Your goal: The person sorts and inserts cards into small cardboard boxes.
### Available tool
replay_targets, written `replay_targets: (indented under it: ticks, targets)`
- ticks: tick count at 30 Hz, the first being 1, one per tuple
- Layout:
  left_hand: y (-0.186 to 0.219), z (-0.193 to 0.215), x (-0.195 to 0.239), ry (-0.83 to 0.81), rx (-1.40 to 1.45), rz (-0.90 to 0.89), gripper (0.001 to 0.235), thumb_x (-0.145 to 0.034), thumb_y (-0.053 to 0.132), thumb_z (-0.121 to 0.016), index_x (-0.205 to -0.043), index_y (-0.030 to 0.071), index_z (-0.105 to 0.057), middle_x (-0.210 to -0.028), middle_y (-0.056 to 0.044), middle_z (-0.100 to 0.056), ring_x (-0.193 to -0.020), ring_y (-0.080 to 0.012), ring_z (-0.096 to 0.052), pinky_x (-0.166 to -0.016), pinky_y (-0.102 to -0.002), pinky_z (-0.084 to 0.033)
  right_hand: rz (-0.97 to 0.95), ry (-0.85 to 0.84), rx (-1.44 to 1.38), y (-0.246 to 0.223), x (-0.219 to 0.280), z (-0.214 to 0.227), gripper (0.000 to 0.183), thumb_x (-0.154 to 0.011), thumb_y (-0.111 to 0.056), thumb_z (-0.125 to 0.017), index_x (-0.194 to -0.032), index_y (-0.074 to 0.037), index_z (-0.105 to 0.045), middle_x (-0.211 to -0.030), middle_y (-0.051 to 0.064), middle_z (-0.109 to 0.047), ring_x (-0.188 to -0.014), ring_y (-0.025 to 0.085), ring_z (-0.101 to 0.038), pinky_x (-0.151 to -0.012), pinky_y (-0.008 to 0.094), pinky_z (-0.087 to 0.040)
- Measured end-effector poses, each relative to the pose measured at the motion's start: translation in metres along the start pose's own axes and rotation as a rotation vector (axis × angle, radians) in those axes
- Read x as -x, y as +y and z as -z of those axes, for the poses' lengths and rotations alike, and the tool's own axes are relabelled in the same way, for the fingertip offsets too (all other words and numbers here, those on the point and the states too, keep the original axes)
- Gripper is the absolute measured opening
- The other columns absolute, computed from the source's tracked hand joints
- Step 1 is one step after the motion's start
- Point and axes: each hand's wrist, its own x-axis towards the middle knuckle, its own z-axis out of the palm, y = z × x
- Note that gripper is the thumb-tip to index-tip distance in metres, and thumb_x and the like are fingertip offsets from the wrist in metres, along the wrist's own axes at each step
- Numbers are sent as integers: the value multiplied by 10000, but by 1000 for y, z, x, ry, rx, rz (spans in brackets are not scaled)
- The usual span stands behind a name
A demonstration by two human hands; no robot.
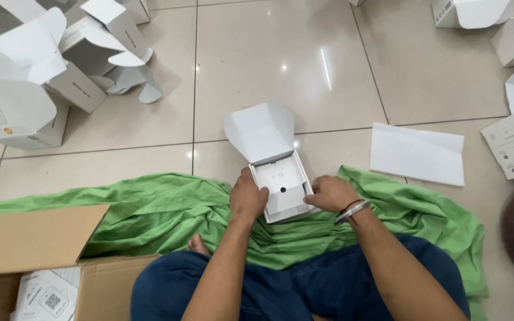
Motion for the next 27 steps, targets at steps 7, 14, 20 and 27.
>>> replay_targets:
  ticks: [7,14,20,27]
  targets:
    - [-17,-16,2,-394,-234,21,617,-830,298,-751,-1237,-93,-502,-1152,-321,-665,-1114,-443,-668,-986,-468,-543,-17,-127,-418,-21,19,-21,563,-852,-133,-528,-1362,50,-374,-852,290,-717,-828,445,-750,-796,498,-604]
    - [-3,-31,-148,-330,-111,197,750,-941,288,-600,-1436,-155,-250,-1332,-375,-569,-1238,-449,-621,-1050,-425,-523,154,102,-413,-2,-193,-18,868,-922,-228,-602,-1439,154,-19,-1289,378,-375,-1194,452,-444,-1017,455,-407]
    - [70,70,-211,232,586,-13,668,-1037,287,-519,-1525,-57,-219,-1305,-261,-604,-1137,-354,-659,-935,-396,-556,144,344,-780,-81,-193,108,887,-967,-349,-675,-1568,-32,-104,-1608,227,-270,-1379,343,-392,-1090,420,-395]
    - [6,5,-107,-97,269,-161,375,-938,283,-628,-1207,24,-665,-1050,-192,-752,-987,-338,-727,-889,-408,-570,389,-90,-308,-47,-44,-2,603,-884,-293,-690,-1433,-124,-509,-1279,135,-682,-1023,303,-709,-919,409,-566]
